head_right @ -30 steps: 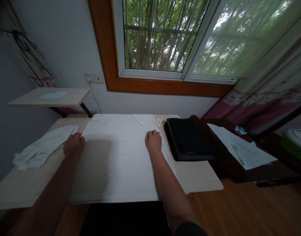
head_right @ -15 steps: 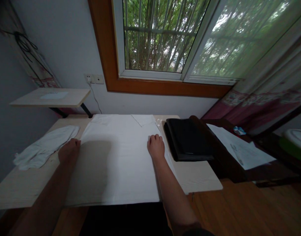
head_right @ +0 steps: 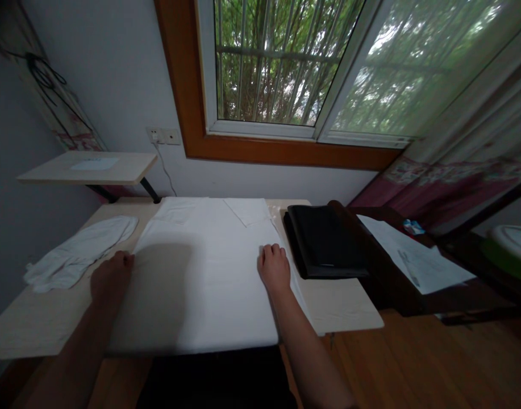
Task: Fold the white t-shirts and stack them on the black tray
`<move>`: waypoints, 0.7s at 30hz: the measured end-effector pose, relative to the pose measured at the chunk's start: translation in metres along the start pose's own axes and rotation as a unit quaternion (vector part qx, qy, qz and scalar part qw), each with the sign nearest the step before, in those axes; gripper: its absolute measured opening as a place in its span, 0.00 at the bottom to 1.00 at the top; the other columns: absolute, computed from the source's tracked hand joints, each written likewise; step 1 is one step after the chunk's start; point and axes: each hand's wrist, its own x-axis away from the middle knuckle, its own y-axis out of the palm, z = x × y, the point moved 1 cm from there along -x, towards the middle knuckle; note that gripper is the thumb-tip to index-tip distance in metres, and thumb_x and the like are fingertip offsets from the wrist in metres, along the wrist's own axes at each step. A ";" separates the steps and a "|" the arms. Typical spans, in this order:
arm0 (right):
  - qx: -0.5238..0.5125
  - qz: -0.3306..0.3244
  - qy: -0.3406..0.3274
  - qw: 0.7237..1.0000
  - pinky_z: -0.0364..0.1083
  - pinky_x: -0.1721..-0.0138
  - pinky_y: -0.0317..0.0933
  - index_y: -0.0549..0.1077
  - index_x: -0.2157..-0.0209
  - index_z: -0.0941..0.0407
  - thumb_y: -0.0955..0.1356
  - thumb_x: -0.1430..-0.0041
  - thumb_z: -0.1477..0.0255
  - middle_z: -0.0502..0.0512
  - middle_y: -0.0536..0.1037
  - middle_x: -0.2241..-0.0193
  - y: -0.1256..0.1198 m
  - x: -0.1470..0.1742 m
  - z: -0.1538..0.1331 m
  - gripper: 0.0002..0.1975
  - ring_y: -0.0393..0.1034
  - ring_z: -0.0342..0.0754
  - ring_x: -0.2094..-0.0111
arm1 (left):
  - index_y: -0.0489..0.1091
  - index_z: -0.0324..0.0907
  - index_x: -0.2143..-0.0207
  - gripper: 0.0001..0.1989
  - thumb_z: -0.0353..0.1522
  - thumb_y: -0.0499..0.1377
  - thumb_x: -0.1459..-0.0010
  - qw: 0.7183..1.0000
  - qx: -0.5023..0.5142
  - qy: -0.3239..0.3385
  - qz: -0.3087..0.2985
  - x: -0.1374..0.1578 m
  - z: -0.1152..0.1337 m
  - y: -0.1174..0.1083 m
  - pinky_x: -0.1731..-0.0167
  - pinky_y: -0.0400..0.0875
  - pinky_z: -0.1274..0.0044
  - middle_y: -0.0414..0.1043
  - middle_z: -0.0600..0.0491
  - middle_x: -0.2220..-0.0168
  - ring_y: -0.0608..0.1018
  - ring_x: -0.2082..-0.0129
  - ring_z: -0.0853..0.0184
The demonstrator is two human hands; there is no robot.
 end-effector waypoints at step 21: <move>-0.058 -0.023 -0.081 0.995 0.50 0.42 0.57 0.70 0.42 0.58 0.62 0.31 0.71 0.65 0.71 0.43 0.021 -0.054 -0.013 0.18 0.64 0.55 0.44 | 0.68 0.40 0.39 0.23 0.33 0.48 0.32 0.972 0.047 0.230 0.024 -0.036 0.072 0.010 0.32 0.47 0.60 0.65 0.44 0.34 0.61 0.32 0.56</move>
